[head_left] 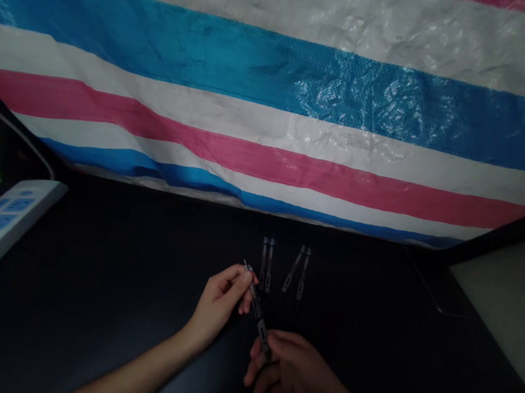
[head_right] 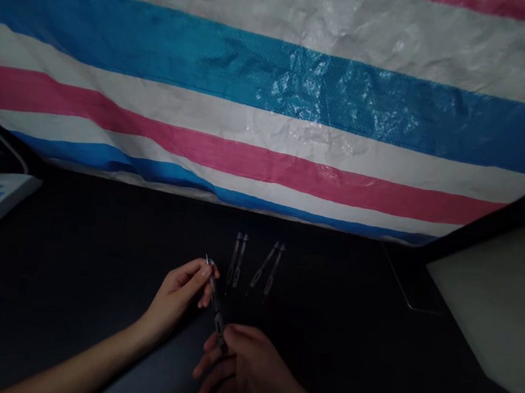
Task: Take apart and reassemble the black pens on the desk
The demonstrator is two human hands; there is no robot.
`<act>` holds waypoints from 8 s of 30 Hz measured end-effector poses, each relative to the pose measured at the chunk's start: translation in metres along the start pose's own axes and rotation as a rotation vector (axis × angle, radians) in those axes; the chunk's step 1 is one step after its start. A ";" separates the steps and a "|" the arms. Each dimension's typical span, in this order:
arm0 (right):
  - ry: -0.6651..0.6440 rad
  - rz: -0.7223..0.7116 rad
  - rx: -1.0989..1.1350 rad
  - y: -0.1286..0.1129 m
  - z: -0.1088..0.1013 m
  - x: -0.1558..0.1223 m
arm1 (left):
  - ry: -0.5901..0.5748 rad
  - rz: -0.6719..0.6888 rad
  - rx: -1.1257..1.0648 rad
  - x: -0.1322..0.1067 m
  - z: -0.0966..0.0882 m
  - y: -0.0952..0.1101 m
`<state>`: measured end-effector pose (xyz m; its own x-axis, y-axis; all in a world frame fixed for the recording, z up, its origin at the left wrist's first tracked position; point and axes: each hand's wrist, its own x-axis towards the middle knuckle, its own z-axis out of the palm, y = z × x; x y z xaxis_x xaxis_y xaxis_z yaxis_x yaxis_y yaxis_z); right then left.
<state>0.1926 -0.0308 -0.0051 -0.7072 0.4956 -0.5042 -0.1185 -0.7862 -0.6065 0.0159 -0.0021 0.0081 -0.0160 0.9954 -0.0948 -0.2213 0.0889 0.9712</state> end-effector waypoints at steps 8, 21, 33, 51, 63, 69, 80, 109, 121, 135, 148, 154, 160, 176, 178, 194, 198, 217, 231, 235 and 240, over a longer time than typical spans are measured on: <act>0.015 0.002 0.022 -0.003 0.003 0.000 | 0.011 -0.004 -0.026 0.001 0.001 0.002; -0.030 -0.023 -0.005 0.003 0.003 -0.002 | 0.022 -0.012 -0.029 -0.003 0.000 0.001; -0.049 0.019 -0.137 0.002 0.003 0.000 | 0.003 -0.028 -0.028 -0.001 0.001 -0.003; -0.006 -0.004 -0.204 0.005 0.001 -0.001 | 0.037 0.011 -0.040 0.000 -0.001 -0.002; -0.052 0.023 -0.208 0.006 -0.001 -0.001 | 0.197 0.037 -0.187 0.010 -0.011 0.005; -0.051 0.027 -0.206 0.006 -0.001 -0.002 | 0.248 0.040 -0.215 0.012 -0.014 0.007; -0.022 0.028 -0.220 0.001 0.002 -0.002 | 0.163 0.018 -0.125 0.000 -0.001 -0.001; 0.031 -0.043 -0.220 0.005 0.001 0.002 | 0.125 -0.009 -0.139 -0.013 0.004 -0.006; 0.119 -0.102 -0.368 0.003 0.004 0.003 | 0.148 -0.003 -0.112 -0.010 0.004 -0.002; 0.191 -0.164 -0.506 0.000 0.009 -0.002 | 0.141 0.007 -0.097 -0.010 0.004 -0.001; 0.280 -0.215 -0.654 -0.001 0.011 -0.004 | 0.134 0.014 -0.069 -0.010 0.006 0.000; 0.323 -0.285 -0.719 0.002 0.012 -0.008 | 0.068 0.019 -0.122 -0.010 0.005 0.000; 0.197 -0.171 -0.463 -0.005 0.011 -0.003 | 0.104 0.028 -0.092 -0.010 0.005 0.000; 0.378 -0.320 -0.730 -0.002 0.009 -0.004 | 0.136 0.050 -0.012 -0.011 0.005 0.001; 0.274 -0.255 -0.564 -0.002 0.007 -0.003 | 0.106 0.041 -0.038 -0.010 0.005 0.001; 0.432 -0.434 -0.863 -0.005 0.009 -0.006 | 0.084 0.127 0.039 -0.012 0.004 0.002; 0.468 -0.468 -1.042 -0.005 0.010 -0.007 | 0.085 0.109 0.050 -0.012 0.005 0.003; -0.139 0.017 -0.022 -0.005 -0.014 -0.001 | -0.143 -0.153 -0.408 -0.002 0.005 -0.002; 0.446 -0.451 -0.977 -0.007 0.009 -0.008 | -0.030 0.044 -0.097 -0.008 0.002 -0.001; 0.236 -0.216 -0.614 -0.005 0.003 -0.002 | -0.126 -0.010 -0.221 -0.005 0.002 -0.003; -0.014 -0.013 -0.259 -0.007 -0.005 0.000 | -0.213 -0.070 -0.360 -0.002 0.002 -0.006</act>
<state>0.1968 -0.0230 -0.0037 -0.7167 0.4985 -0.4878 0.0535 -0.6580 -0.7511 0.0189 -0.0043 0.0030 0.2047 0.9760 -0.0742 -0.5418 0.1761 0.8218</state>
